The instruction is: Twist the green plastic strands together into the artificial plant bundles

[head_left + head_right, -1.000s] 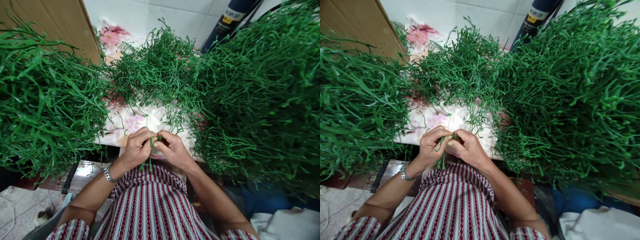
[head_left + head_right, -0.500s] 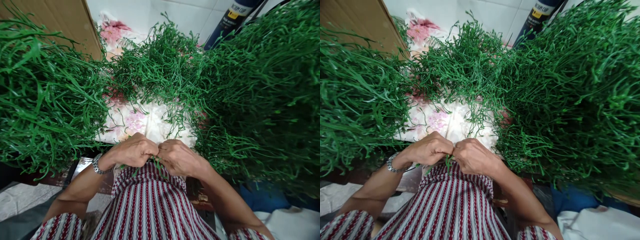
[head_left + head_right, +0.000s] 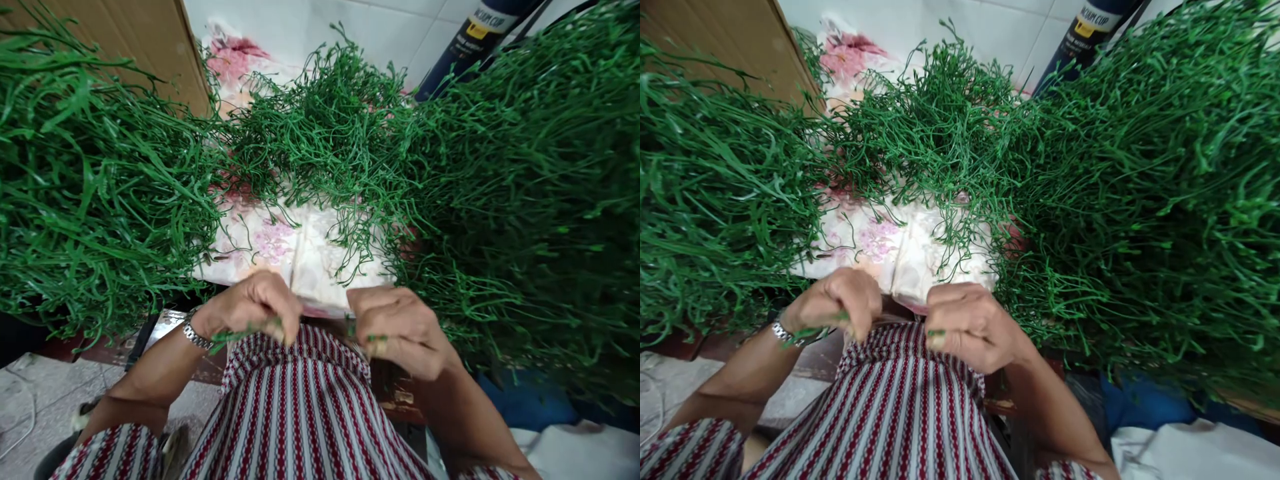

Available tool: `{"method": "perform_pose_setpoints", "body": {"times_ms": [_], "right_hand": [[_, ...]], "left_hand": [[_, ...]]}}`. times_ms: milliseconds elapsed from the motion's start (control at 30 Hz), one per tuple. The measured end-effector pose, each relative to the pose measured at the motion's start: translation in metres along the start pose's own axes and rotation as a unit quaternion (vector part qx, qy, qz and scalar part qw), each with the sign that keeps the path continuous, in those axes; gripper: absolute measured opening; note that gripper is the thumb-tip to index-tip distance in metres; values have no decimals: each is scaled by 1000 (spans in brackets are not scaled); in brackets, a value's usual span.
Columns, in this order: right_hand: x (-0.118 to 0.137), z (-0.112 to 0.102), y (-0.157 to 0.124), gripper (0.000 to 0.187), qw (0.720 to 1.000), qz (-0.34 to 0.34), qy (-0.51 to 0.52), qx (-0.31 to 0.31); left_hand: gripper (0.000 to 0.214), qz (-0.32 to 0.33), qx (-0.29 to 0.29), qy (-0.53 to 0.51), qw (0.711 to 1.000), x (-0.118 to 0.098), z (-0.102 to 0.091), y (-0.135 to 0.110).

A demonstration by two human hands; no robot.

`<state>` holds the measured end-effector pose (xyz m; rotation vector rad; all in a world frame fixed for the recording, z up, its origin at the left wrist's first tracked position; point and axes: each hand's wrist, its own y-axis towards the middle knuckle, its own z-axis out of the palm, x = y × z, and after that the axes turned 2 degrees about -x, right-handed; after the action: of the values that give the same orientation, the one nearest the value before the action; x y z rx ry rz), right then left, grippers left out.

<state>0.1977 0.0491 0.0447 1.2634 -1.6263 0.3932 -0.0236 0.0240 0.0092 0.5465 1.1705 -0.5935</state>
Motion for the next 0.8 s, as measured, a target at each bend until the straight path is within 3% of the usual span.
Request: {"method": "perform_pose_setpoints", "body": {"times_ms": [33,100,167,267,367,433,567,800], "right_hand": [[-1,-2,1,25,999,19,-15,-40],[-5,-2,5,20,991,46,-70,-109],[-12,3,11,19,978,59,-104,-169],[-22,13,18,19,963,102,-83,-237],[-28,22,26,20,947,168,-77,-265],[-30,25,32,17,944,189,-100,-252],[-35,30,40,13,948,203,-115,-217],[-37,30,41,10,948,183,-112,-235]], "left_hand": [[11,3,-102,-21,994,2,0,2],[6,25,-273,-98,957,5,1,9],[8,36,-355,-148,922,8,3,18],[8,50,-425,-150,891,9,6,31],[9,75,-478,-130,865,9,6,41],[9,94,-494,-129,855,8,6,45],[10,113,-488,-141,854,7,7,51],[10,140,-505,-72,849,16,8,47]]}}
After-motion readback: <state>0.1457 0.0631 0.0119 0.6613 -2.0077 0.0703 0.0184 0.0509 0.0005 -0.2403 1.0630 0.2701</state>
